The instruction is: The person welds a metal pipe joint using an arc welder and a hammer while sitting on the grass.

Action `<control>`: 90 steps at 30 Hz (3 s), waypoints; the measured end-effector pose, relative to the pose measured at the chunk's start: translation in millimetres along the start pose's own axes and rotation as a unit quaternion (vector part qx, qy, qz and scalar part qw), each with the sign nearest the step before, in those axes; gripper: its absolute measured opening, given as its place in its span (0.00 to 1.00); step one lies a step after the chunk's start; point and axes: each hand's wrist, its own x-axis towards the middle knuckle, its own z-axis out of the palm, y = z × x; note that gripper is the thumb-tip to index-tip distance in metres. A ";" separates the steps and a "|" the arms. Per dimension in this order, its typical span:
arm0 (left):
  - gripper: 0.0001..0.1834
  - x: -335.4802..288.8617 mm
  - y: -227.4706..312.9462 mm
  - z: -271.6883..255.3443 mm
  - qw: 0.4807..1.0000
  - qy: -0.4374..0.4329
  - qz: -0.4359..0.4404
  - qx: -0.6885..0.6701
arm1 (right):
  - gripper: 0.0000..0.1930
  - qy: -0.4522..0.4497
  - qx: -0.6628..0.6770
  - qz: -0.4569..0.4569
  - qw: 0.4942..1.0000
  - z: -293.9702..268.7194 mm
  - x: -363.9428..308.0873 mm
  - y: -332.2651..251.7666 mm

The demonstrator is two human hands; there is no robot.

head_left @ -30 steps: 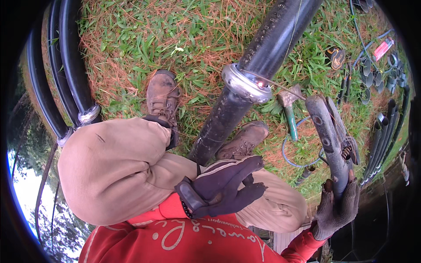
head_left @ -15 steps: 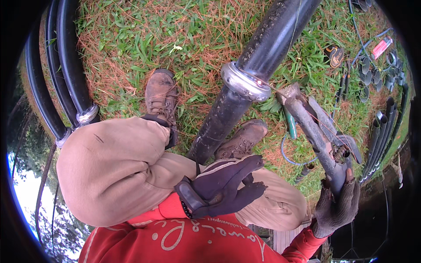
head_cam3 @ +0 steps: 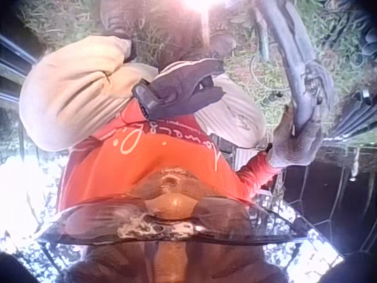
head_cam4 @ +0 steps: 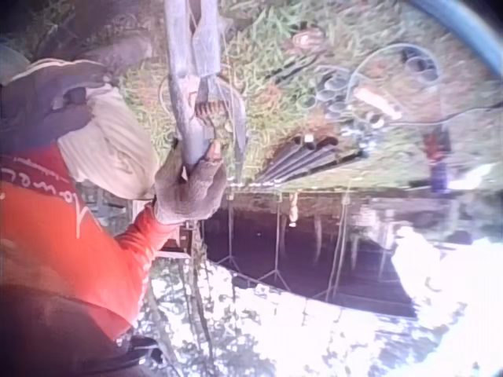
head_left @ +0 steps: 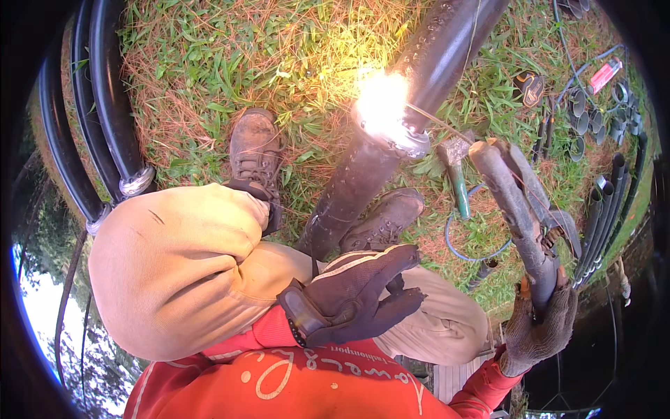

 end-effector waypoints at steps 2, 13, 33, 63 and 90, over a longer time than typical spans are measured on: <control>0.37 -2.1 0.1 -0.8 1.000 0.019 0.012 0.001 | 0.28 0.010 0.042 0.023 0.999 5.8 -1.1 0.0; 0.37 2.0 1.8 -2.1 1.000 -0.006 -0.017 0.000 | 0.28 -0.012 0.135 0.081 0.987 20.1 -8.5 -8.9; 0.37 -2.5 2.1 -0.8 0.999 -0.008 -0.037 -0.019 | 0.29 -0.022 0.127 0.054 0.990 25.3 -1.8 -6.1; 0.38 1.7 -0.9 -2.2 1.000 0.008 0.003 -0.016 | 0.29 -0.007 0.145 0.052 0.988 31.8 -7.7 -3.5; 0.35 11.8 -2.3 -4.5 0.976 -0.100 -0.178 -0.082 | 0.30 -0.027 0.179 0.134 0.974 40.0 -17.3 13.6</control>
